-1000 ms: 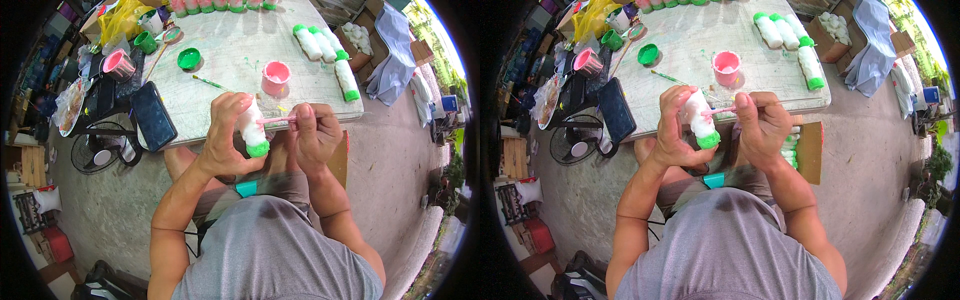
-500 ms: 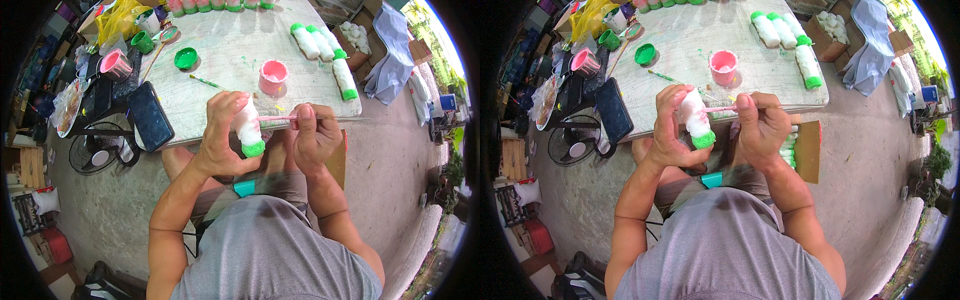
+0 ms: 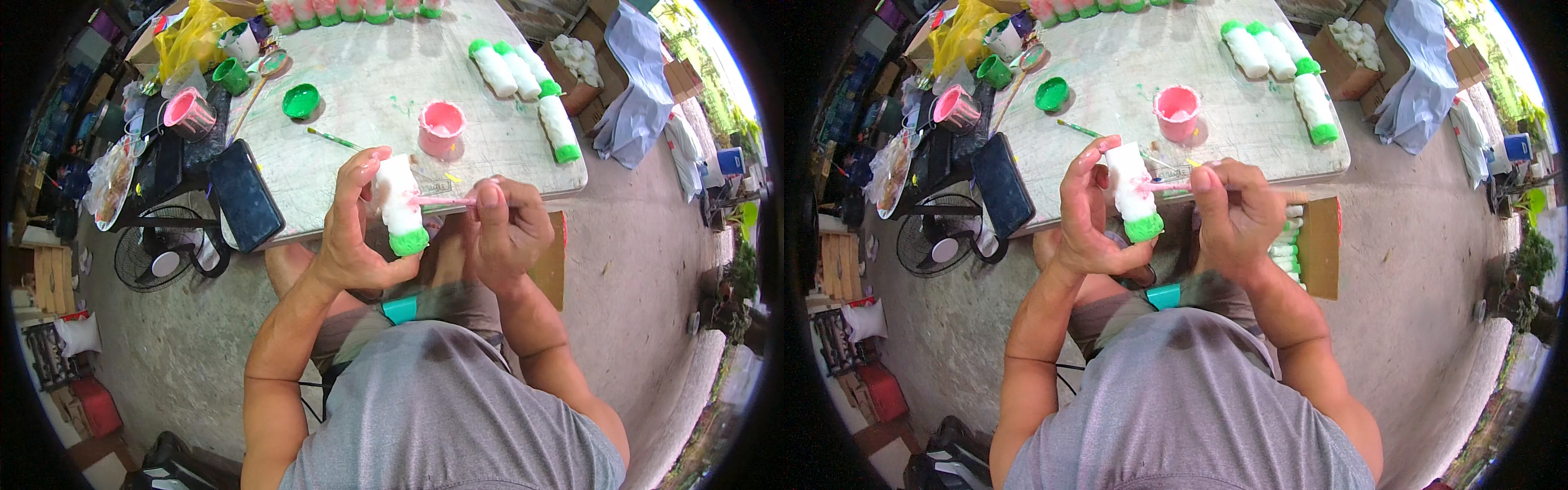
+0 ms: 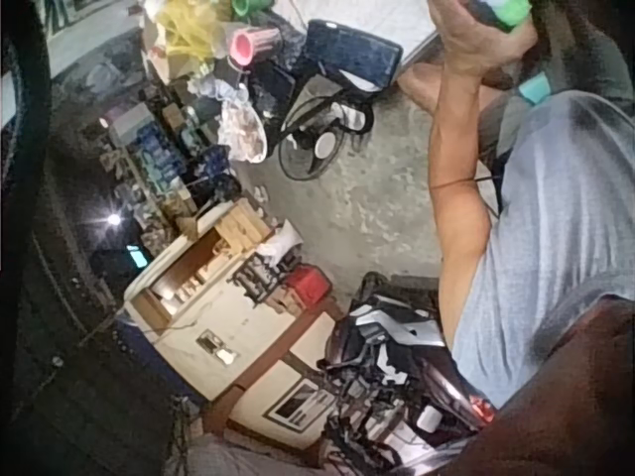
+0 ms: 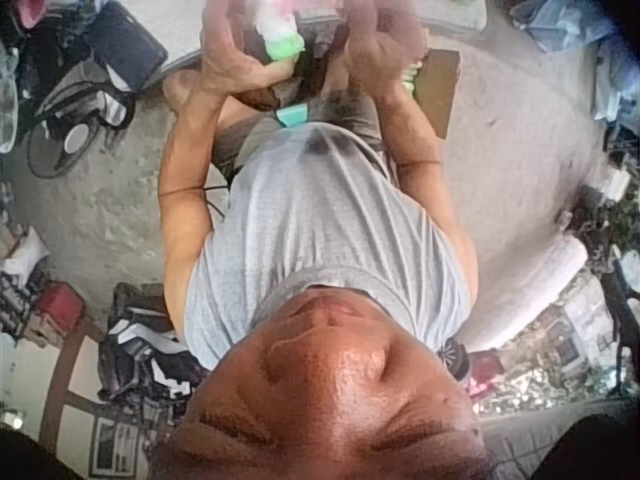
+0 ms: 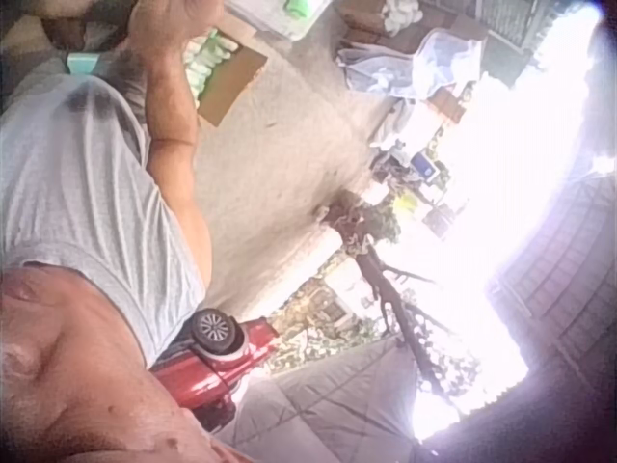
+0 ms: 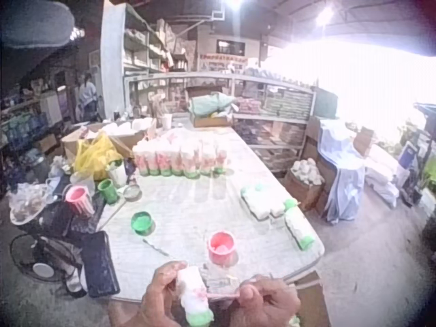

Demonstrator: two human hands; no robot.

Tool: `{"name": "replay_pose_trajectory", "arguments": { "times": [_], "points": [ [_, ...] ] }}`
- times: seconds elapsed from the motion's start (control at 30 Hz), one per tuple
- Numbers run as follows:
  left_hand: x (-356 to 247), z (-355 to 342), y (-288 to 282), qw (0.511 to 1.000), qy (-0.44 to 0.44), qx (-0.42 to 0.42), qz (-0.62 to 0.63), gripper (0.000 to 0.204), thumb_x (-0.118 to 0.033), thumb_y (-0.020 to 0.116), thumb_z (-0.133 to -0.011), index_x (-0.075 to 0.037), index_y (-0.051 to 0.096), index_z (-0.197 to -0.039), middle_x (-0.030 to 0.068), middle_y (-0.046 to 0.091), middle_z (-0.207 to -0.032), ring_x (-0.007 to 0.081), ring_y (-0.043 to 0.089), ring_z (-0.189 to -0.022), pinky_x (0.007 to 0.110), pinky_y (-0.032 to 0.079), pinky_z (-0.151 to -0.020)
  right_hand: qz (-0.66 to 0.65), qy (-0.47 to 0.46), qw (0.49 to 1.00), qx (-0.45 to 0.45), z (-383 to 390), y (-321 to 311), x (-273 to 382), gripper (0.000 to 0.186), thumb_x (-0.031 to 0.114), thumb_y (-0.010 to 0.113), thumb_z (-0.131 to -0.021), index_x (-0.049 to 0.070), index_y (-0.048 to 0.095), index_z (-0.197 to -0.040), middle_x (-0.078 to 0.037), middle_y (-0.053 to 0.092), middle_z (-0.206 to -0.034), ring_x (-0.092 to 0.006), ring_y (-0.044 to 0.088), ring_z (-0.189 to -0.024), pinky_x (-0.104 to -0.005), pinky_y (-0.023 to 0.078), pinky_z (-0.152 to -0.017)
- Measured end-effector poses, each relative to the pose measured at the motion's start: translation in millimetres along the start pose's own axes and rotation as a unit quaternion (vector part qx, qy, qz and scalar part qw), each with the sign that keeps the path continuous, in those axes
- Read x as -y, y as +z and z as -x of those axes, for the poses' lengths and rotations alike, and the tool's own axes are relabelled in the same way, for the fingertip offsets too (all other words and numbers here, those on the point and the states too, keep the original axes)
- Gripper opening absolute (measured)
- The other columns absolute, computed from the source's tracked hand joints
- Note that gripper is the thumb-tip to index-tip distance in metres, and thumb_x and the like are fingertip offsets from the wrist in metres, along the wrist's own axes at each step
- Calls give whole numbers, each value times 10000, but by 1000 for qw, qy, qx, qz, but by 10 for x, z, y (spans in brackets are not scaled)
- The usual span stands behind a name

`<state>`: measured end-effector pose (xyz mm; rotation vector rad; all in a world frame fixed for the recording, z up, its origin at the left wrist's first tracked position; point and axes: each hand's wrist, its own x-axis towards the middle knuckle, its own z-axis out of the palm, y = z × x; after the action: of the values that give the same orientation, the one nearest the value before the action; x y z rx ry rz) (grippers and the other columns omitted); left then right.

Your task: The person paints pink floral patterns onto small white cylindrical objects that have green bases using a fine brush. They repeatedly dip the brush into pink paint and apply details to each object, then place the finished items on the table.

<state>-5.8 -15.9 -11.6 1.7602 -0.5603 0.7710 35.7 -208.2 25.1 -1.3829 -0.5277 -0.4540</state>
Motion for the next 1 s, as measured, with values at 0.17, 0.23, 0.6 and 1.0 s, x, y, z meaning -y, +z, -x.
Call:
{"name": "replay_pose_trajectory", "arguments": {
  "times": [0.17,0.23,0.6,1.0],
  "points": [
    [-5,-27,-32,998,25,14,-62,1157,-45,827,-585,-89,267,-1596,246,415,-1558,323,456,-1400,405,374,-1118,23,-4,1000,3,-40,-35,43,130,80,721,-1009,9,638,-938,-18,656,-756,-47,544,-660,-231,442,-570],
    [-21,-43,-33,997,33,21,-70,1142,-35,814,-587,-90,271,-1590,256,417,-1551,354,441,-1421,443,370,-1143,-42,74,996,2,-87,0,26,146,90,722,-1012,6,641,-923,-7,648,-743,-37,532,-652,-222,428,-563],
    [-40,-70,-25,995,50,25,-84,1092,-17,793,-569,-79,315,-1549,286,434,-1522,409,433,-1426,519,361,-1176,25,130,991,14,-230,40,83,208,117,687,-1040,15,623,-871,-28,649,-750,-52,545,-628,-215,441,-563],
    [-41,-65,-14,995,50,27,-80,1097,-19,795,-566,-85,316,-1551,291,452,-1499,404,445,-1413,517,388,-1159,30,112,993,37,-254,27,75,193,116,701,-1031,20,637,-877,-16,657,-752,-43,541,-625,-212,438,-563]
  ]
}}
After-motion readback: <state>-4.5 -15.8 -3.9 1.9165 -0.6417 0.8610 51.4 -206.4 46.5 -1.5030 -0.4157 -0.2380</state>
